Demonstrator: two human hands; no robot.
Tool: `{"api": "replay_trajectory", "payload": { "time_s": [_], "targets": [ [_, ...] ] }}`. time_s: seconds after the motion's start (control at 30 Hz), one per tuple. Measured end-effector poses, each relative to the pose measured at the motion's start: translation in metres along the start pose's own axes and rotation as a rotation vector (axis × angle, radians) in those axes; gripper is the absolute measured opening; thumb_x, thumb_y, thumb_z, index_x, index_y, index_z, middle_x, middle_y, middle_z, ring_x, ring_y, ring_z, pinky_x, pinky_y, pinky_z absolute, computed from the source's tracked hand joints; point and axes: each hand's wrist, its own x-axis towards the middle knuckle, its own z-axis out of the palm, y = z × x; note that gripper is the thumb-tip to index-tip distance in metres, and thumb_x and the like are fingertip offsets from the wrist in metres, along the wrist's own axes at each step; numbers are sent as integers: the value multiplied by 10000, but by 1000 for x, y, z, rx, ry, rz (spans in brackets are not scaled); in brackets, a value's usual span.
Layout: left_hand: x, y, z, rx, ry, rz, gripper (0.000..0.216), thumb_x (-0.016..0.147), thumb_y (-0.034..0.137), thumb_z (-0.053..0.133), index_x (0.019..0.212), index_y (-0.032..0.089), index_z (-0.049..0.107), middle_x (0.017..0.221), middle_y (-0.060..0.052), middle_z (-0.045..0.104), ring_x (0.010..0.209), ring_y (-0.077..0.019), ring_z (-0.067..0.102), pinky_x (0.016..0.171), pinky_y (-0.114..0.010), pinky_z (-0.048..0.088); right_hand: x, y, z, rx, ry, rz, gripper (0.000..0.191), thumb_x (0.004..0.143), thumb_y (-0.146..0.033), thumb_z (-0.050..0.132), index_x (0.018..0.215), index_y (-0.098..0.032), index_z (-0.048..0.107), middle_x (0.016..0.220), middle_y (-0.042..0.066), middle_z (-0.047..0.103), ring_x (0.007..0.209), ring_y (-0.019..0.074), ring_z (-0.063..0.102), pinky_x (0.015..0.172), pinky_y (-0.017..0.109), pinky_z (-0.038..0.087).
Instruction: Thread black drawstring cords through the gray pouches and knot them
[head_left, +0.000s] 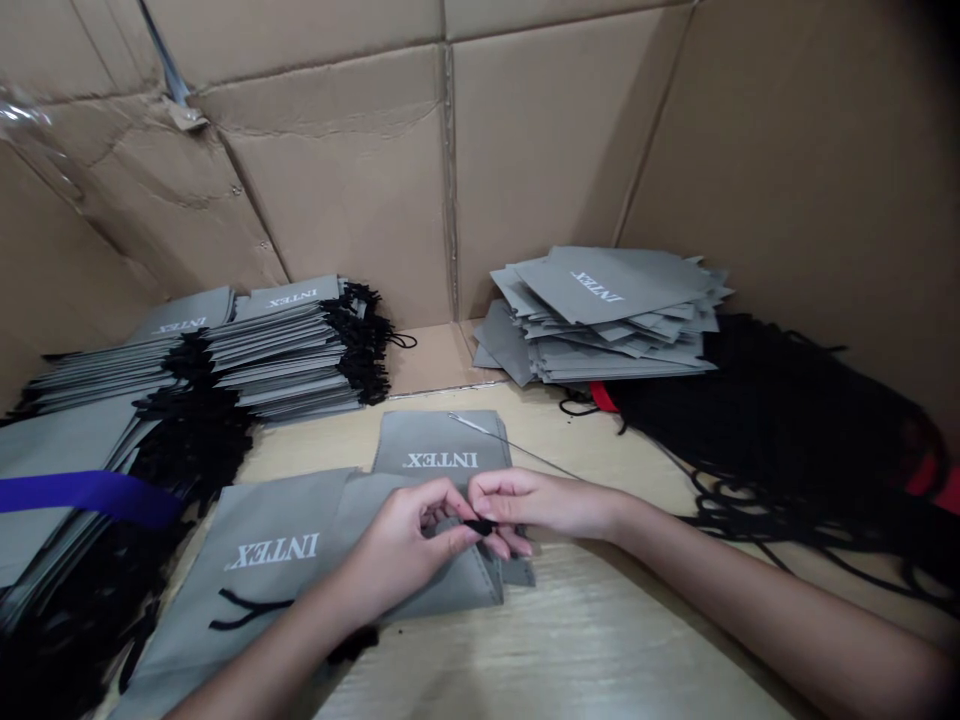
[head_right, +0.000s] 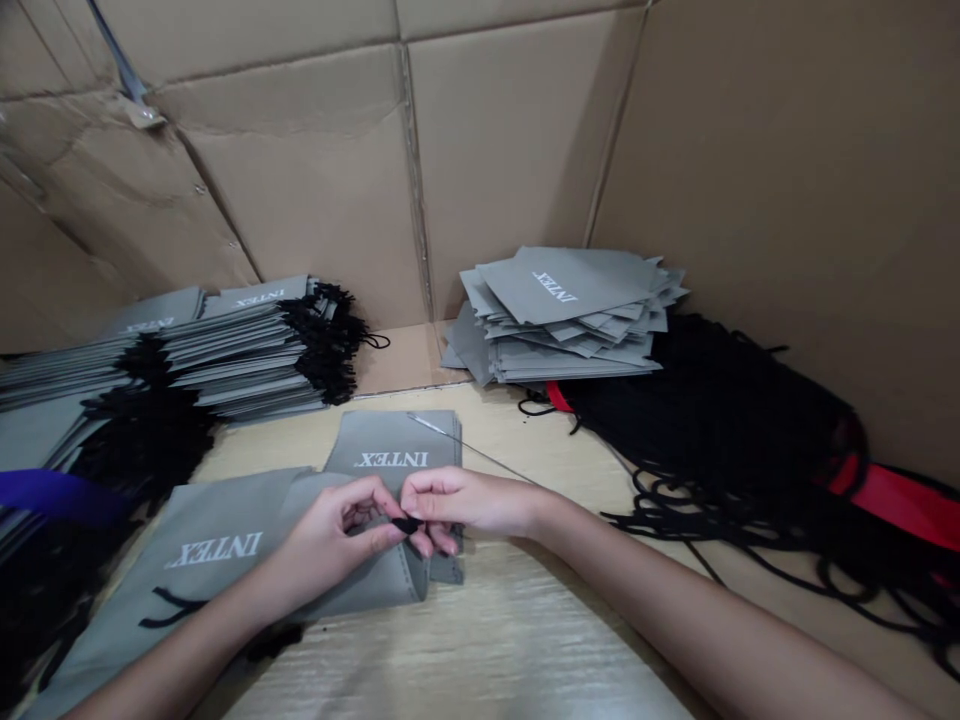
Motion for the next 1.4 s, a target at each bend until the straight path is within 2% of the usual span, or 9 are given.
{"api": "replay_trajectory", "payload": {
  "time_s": [0.23, 0.33, 0.43, 0.57, 0.77, 0.97, 1.17, 1.3, 1.4],
  "targets": [
    [5, -5, 0, -41, 53, -20, 93, 715, 199, 624, 725, 147, 547, 721, -20, 625, 679, -140, 556, 639, -258, 407, 2, 2, 0, -2, 54, -18, 321, 855, -469, 512, 785, -161, 461, 615, -29, 566, 442, 43, 502, 416, 145, 337],
    [5, -6, 0, -80, 45, -12, 94, 716, 202, 624, 733, 148, 549, 759, -31, 641, 711, -143, 568, 669, -262, 409, 3, 3, 2, -27, 117, -39, 371, 868, -539, 431, 818, -171, 450, 610, -33, 554, 419, 52, 492, 402, 160, 334],
    [5, -4, 1, -86, 50, -16, 90, 722, 208, 619, 734, 151, 551, 767, -28, 647, 716, -140, 568, 671, -254, 404, 1, 3, 6, -205, 222, -87, 400, 879, -558, 385, 806, -172, 461, 599, -42, 517, 421, 52, 432, 400, 173, 308],
    [5, -3, 1, -4, 79, -38, 106, 708, 225, 627, 693, 154, 550, 673, 7, 592, 630, -117, 506, 599, -231, 371, 0, 3, 10, -550, 304, -178, 379, 868, -490, 478, 690, -156, 491, 571, -51, 457, 515, 64, 384, 458, 187, 261],
    [4, -7, 1, 5, 47, -47, 132, 710, 259, 626, 708, 162, 537, 681, 6, 588, 640, -125, 503, 604, -242, 371, 1, 2, 9, -316, 196, -113, 423, 862, -485, 492, 601, -153, 462, 516, -61, 429, 467, 50, 338, 435, 184, 226],
    [-1, -4, 0, 5, -50, -31, 112, 734, 251, 616, 759, 166, 547, 721, 0, 605, 688, -136, 530, 625, -245, 382, -1, -2, 5, -91, 34, 2, 344, 830, -433, 558, 665, -131, 546, 514, -34, 551, 384, 32, 326, 381, 172, 223],
    [-4, 2, 0, 34, -117, -53, 92, 741, 236, 605, 755, 166, 546, 718, 6, 607, 673, -131, 525, 604, -234, 369, -3, 1, 1, -138, -22, 28, 358, 834, -428, 551, 638, -128, 546, 499, -27, 565, 371, 29, 313, 364, 164, 214],
    [-3, 1, -1, 32, -97, -36, 75, 756, 231, 593, 761, 167, 555, 762, -8, 633, 720, -143, 550, 630, -238, 383, -4, 2, 2, -224, 26, -31, 402, 856, -473, 502, 639, -136, 531, 514, -32, 540, 385, 35, 340, 374, 163, 243],
    [-2, 1, -2, 37, -75, -21, 61, 760, 213, 586, 768, 156, 566, 782, -23, 642, 749, -152, 557, 666, -250, 395, -4, 5, 4, -367, 91, -126, 495, 896, -529, 376, 612, -146, 507, 501, -32, 505, 391, 46, 370, 398, 174, 284]
  ]
}}
